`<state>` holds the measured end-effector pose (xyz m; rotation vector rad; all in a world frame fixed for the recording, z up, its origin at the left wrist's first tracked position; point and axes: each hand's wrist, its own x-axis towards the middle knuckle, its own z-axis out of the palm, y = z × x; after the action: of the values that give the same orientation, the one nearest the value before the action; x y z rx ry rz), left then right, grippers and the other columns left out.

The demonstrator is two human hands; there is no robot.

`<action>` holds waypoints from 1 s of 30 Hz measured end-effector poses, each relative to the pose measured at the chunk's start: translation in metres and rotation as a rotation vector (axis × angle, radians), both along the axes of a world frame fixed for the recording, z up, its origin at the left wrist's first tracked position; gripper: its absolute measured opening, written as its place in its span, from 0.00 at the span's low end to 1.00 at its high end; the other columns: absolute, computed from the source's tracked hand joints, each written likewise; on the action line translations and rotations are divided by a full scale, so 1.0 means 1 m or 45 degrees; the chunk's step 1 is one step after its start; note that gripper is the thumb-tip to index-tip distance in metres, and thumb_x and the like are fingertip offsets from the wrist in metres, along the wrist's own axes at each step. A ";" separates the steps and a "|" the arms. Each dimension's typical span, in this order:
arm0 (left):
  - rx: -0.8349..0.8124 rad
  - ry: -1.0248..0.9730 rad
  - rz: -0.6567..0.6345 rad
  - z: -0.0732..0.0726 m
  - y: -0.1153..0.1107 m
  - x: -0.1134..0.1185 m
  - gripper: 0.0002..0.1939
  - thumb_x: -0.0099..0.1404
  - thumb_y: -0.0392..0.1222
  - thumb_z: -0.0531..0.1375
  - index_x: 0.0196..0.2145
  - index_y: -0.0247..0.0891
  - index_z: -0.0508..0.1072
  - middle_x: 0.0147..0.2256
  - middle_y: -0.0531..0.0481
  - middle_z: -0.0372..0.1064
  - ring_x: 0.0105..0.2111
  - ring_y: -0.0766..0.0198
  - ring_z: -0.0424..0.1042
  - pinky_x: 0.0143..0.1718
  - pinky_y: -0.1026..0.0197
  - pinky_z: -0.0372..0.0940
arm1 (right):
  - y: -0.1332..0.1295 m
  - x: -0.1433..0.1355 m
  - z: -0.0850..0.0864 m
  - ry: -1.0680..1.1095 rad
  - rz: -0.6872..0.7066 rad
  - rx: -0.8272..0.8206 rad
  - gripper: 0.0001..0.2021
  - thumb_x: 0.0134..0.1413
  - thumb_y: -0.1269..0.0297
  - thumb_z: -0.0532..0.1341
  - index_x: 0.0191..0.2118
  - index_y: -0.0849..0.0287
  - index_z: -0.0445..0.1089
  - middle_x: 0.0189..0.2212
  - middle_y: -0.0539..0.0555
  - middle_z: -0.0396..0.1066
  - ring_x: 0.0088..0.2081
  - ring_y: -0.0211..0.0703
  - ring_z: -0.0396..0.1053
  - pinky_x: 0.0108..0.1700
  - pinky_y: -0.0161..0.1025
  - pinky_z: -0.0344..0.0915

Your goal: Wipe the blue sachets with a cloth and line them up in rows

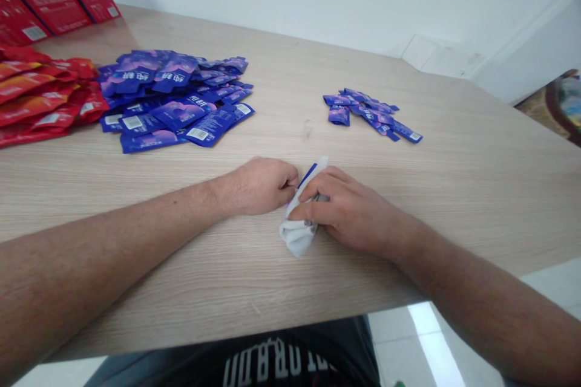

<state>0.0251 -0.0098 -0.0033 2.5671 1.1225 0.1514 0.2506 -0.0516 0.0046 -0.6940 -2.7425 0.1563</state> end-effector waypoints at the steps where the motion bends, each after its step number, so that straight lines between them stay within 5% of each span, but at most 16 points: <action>1: 0.002 0.000 0.003 0.000 0.000 0.000 0.11 0.64 0.41 0.55 0.35 0.42 0.78 0.32 0.51 0.77 0.32 0.61 0.73 0.32 0.61 0.59 | -0.001 -0.001 0.000 -0.006 0.021 -0.012 0.18 0.64 0.76 0.56 0.49 0.49 0.77 0.45 0.55 0.72 0.50 0.48 0.66 0.55 0.49 0.64; 6: 0.004 0.016 0.027 0.000 0.000 0.001 0.11 0.65 0.42 0.54 0.34 0.42 0.78 0.31 0.52 0.76 0.31 0.62 0.72 0.30 0.62 0.58 | 0.000 0.000 0.001 0.052 -0.131 0.005 0.19 0.60 0.79 0.57 0.50 0.53 0.77 0.44 0.57 0.72 0.48 0.49 0.65 0.53 0.49 0.64; 11: 0.000 0.016 0.016 0.001 0.000 0.001 0.11 0.64 0.41 0.54 0.35 0.42 0.78 0.32 0.51 0.77 0.32 0.62 0.73 0.31 0.62 0.58 | 0.000 0.000 0.000 0.000 0.020 -0.032 0.18 0.63 0.77 0.57 0.50 0.51 0.77 0.46 0.55 0.72 0.51 0.47 0.65 0.56 0.48 0.63; 16: 0.004 0.026 0.023 0.001 0.000 0.001 0.12 0.65 0.41 0.53 0.34 0.42 0.77 0.31 0.51 0.76 0.31 0.62 0.72 0.30 0.62 0.58 | 0.003 0.002 -0.001 0.079 -0.106 -0.007 0.20 0.59 0.79 0.58 0.50 0.52 0.77 0.45 0.57 0.72 0.49 0.49 0.65 0.54 0.49 0.64; 20: 0.004 0.007 0.018 0.000 0.000 0.001 0.11 0.64 0.42 0.55 0.35 0.42 0.78 0.31 0.51 0.76 0.31 0.62 0.72 0.30 0.62 0.58 | 0.001 0.001 0.000 0.035 0.039 -0.045 0.19 0.60 0.79 0.57 0.49 0.51 0.77 0.46 0.55 0.72 0.50 0.48 0.65 0.56 0.48 0.63; 25: -0.006 0.017 0.039 0.001 -0.001 0.001 0.12 0.65 0.41 0.54 0.34 0.42 0.77 0.31 0.52 0.76 0.31 0.63 0.72 0.30 0.62 0.58 | 0.002 0.001 -0.001 0.081 -0.119 -0.016 0.20 0.59 0.79 0.58 0.50 0.52 0.77 0.45 0.57 0.72 0.49 0.49 0.66 0.54 0.50 0.64; 30: 0.005 0.009 0.025 0.001 0.000 0.001 0.11 0.64 0.41 0.55 0.36 0.42 0.78 0.32 0.52 0.77 0.32 0.62 0.72 0.31 0.62 0.58 | 0.000 -0.001 -0.001 0.026 0.035 -0.041 0.19 0.60 0.79 0.57 0.49 0.50 0.77 0.46 0.55 0.73 0.50 0.48 0.65 0.57 0.49 0.63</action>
<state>0.0259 -0.0099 -0.0024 2.5624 1.1514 0.1496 0.2496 -0.0519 0.0039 -0.6601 -2.7362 0.2127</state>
